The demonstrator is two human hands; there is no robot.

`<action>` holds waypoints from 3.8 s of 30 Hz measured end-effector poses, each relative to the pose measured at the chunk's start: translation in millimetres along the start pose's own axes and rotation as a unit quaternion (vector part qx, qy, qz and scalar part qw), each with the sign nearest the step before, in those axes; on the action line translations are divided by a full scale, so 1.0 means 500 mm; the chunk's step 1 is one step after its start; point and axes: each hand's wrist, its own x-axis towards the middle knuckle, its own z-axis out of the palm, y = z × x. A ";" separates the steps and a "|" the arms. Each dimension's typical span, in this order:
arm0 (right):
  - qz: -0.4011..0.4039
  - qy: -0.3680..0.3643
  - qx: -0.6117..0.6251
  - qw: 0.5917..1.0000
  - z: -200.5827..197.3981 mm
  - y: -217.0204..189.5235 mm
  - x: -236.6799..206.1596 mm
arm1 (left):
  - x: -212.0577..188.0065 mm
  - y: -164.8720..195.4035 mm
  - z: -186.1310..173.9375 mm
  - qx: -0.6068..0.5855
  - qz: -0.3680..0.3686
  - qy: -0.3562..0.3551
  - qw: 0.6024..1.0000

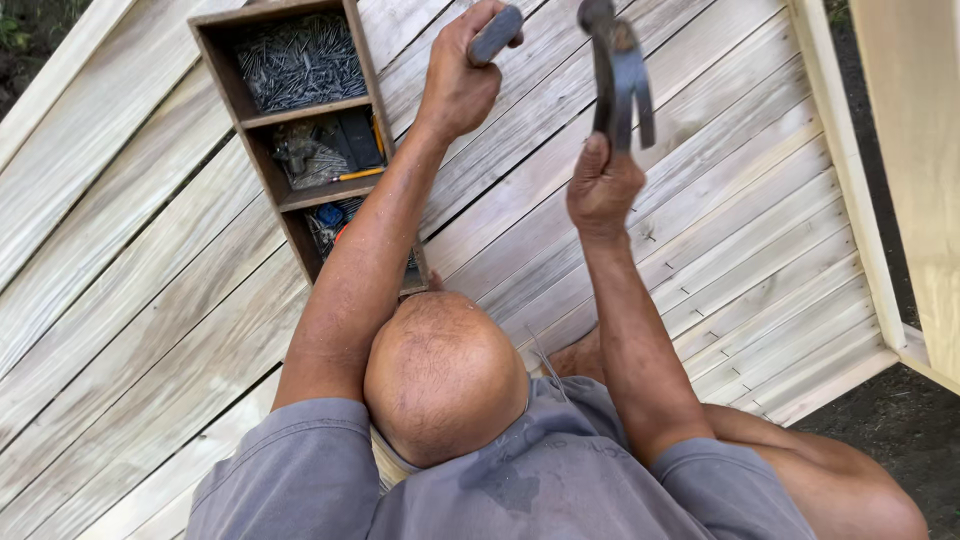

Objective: The person sits on a wooden plank surface and hammers nails into the planks, taking nails from a wooden supply box holding nails, a tape measure and pencils. They position each nail by hand, drive it in with a claw hammer, and reach back into the box for the next nail.

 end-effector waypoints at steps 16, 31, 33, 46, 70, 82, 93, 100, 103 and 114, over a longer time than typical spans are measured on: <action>0.136 -0.101 -0.125 0.978 0.019 0.066 -0.137 | -0.037 0.047 0.009 -0.339 -0.100 0.041 0.934; 0.233 -0.055 0.144 0.960 -0.163 -0.186 -0.012 | -0.094 0.081 0.079 -0.078 -0.045 -0.039 0.995; 0.185 -0.060 0.156 0.968 -0.202 -0.229 -0.005 | -0.097 0.091 0.078 -0.080 -0.026 -0.029 0.996; 0.069 -0.182 -0.107 0.975 -0.218 -0.299 0.023 | -0.085 0.069 0.082 -0.063 -0.060 -0.035 0.996; 0.116 -0.022 0.076 0.990 -0.249 -0.212 -0.019 | -0.087 0.082 0.082 -0.066 -0.053 -0.047 0.995; 0.132 -0.057 -0.099 0.985 -0.082 -0.006 -0.059 | -0.081 0.087 0.087 -0.086 -0.044 -0.052 0.994; 0.170 -0.058 -0.150 0.972 -0.048 0.058 -0.099 | -0.084 0.088 0.085 -0.065 -0.053 -0.051 0.995; 0.082 0.063 -0.008 0.995 -0.060 0.064 -0.130 | -0.086 0.078 0.085 -0.058 -0.048 -0.053 0.996; 0.082 0.011 -0.127 0.988 -0.031 0.069 -0.123 | -0.086 0.079 0.090 -0.067 -0.054 -0.050 0.995; 0.224 -0.069 -0.082 0.969 -0.027 0.046 -0.184 | -0.091 0.079 0.091 -0.058 -0.059 -0.047 0.995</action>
